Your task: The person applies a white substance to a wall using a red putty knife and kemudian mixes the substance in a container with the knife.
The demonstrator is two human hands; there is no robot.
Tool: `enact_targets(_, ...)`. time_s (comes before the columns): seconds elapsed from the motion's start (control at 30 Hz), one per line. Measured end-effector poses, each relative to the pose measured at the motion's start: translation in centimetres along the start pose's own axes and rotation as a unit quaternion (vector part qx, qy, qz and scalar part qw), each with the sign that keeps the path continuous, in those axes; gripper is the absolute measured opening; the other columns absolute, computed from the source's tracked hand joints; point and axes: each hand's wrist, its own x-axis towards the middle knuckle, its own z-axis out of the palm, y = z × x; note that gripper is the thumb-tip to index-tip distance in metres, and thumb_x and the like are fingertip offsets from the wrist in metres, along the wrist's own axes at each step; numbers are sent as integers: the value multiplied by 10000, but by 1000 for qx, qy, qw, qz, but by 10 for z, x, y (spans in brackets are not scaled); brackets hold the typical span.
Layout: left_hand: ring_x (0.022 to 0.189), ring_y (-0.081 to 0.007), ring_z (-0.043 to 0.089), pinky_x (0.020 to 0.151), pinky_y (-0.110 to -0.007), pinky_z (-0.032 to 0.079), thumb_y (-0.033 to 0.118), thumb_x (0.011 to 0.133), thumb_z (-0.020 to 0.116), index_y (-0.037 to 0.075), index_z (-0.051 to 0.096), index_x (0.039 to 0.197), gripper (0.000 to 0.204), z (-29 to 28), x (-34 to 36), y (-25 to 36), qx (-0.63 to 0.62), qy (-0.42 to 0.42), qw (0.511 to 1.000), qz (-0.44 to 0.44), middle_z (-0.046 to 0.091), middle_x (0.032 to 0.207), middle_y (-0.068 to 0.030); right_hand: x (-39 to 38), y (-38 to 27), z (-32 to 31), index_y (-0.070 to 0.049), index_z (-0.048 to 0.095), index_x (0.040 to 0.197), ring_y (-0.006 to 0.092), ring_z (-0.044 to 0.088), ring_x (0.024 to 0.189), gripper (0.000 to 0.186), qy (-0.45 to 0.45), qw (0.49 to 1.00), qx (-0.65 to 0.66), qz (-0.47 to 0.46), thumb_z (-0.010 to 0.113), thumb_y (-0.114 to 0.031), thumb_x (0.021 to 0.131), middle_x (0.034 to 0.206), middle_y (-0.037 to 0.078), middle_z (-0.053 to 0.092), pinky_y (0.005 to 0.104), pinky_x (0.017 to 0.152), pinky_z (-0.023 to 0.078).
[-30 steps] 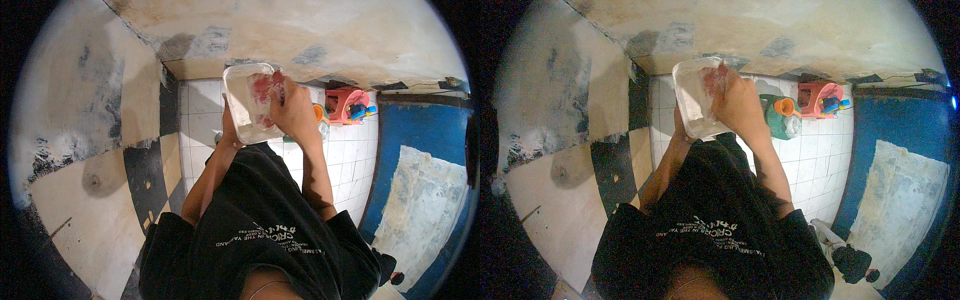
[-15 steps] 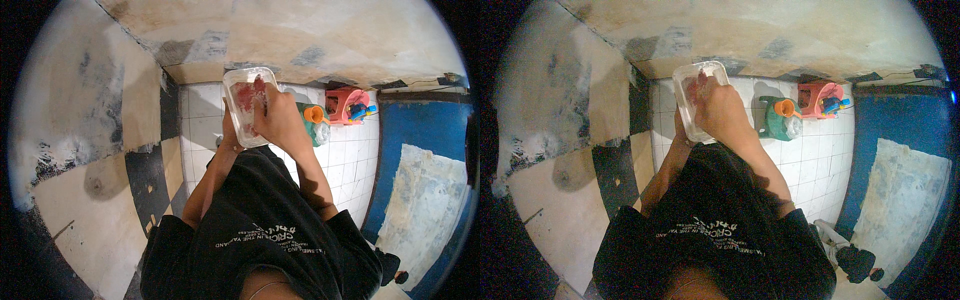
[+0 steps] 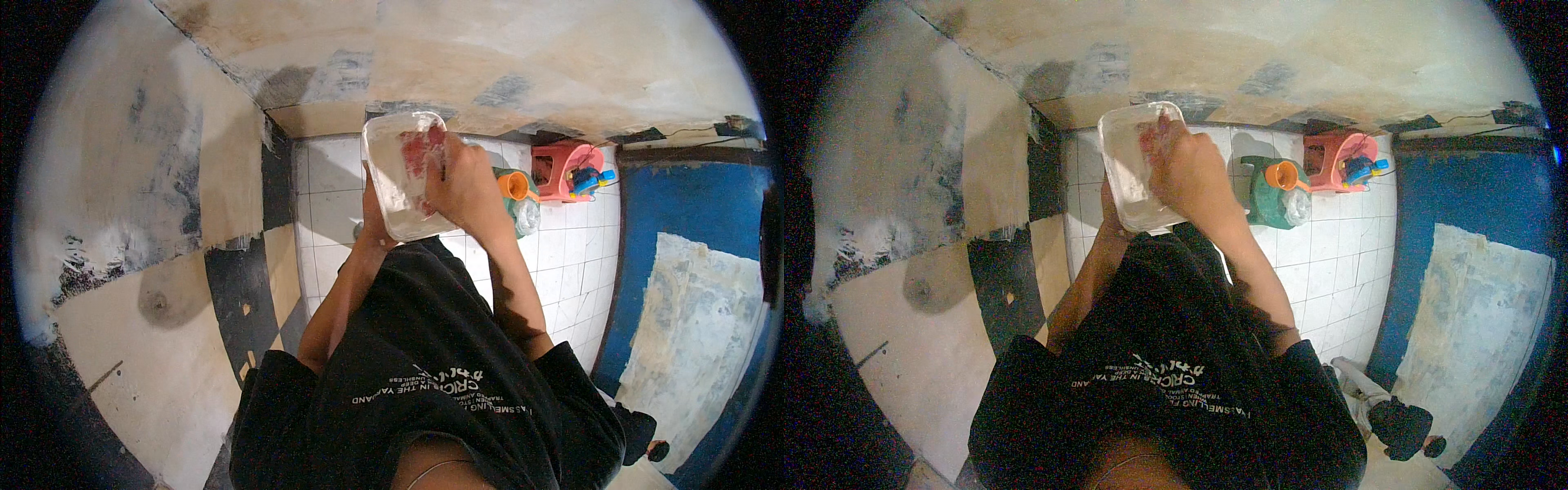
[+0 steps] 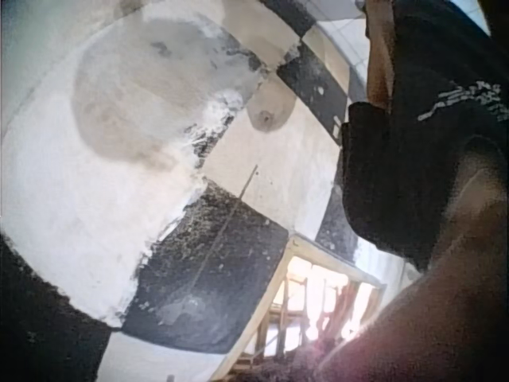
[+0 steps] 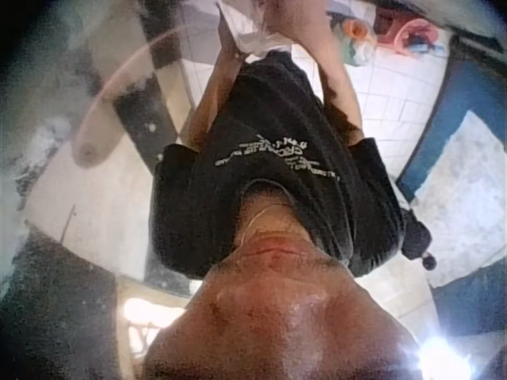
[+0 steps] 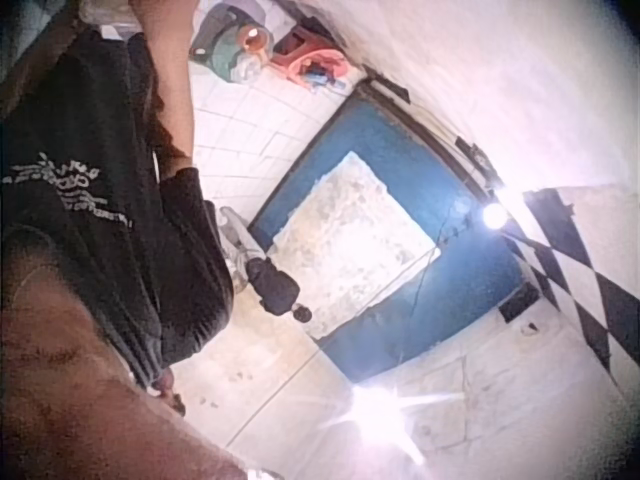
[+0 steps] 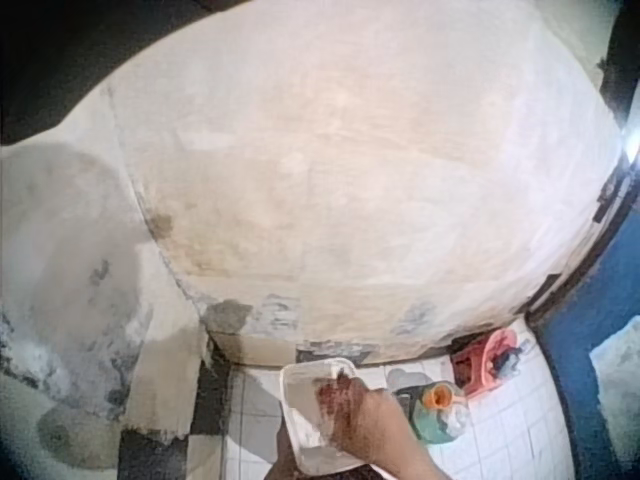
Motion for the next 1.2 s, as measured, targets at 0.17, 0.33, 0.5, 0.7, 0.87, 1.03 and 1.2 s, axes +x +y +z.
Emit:
enact_targets(0.17,1246,-284,454,1021,-461,408,617,936,240,121,325,1414,694,7,2,-3,15,53,998,11,416,1396,-119,-2,-3,0,69,529,818,486,563,664,131,-17,998,61,18,563,-50,773,678,309,556,497,597,456)
enact_targets(0.33,1254,-279,445,1007,-457,422,594,952,232,124,296,1430,673,8,1,-3,46,80,996,-8,401,1409,-107,2,0,-9,69,514,817,489,565,667,145,-11,999,-30,29,572,-55,768,673,307,559,502,605,463)
enact_targets(0.5,1256,-282,444,1027,-462,398,602,946,250,129,302,1427,677,-13,4,-6,-17,-83,996,-8,404,1405,-111,-3,2,3,-7,592,938,429,633,686,174,-105,988,-89,63,520,-122,829,706,225,626,496,610,524)
enact_targets(0.7,1247,-293,453,1030,-457,399,626,933,262,130,294,1425,699,-9,-2,-11,152,120,980,34,418,1390,-119,14,2,-17,-16,592,1079,376,658,737,325,-88,968,-236,5,553,-103,769,920,202,645,443,606,549)
enact_targets(0.87,1233,-297,466,1017,-452,416,622,937,253,130,279,1429,696,1,-3,-10,170,198,964,41,431,1375,-119,9,14,-11,-39,606,1087,338,659,722,324,-112,966,-231,0,550,-97,773,977,181,630,416,593,548)
enact_targets(1.03,1220,-304,477,999,-461,433,631,932,257,130,291,1424,703,-11,-5,-10,159,164,973,47,439,1364,-123,-5,22,-12,-7,586,967,397,610,687,186,-53,992,-112,-28,546,-107,815,831,228,600,459,577,493)
enact_targets(1.2,1219,-308,476,1009,-486,416,633,930,262,130,290,1427,707,-24,-6,-9,120,123,985,32,442,1363,-125,-7,21,-9,52,527,831,485,554,691,149,-5,1000,-17,5,568,-87,797,686,286,563,509,612,434)
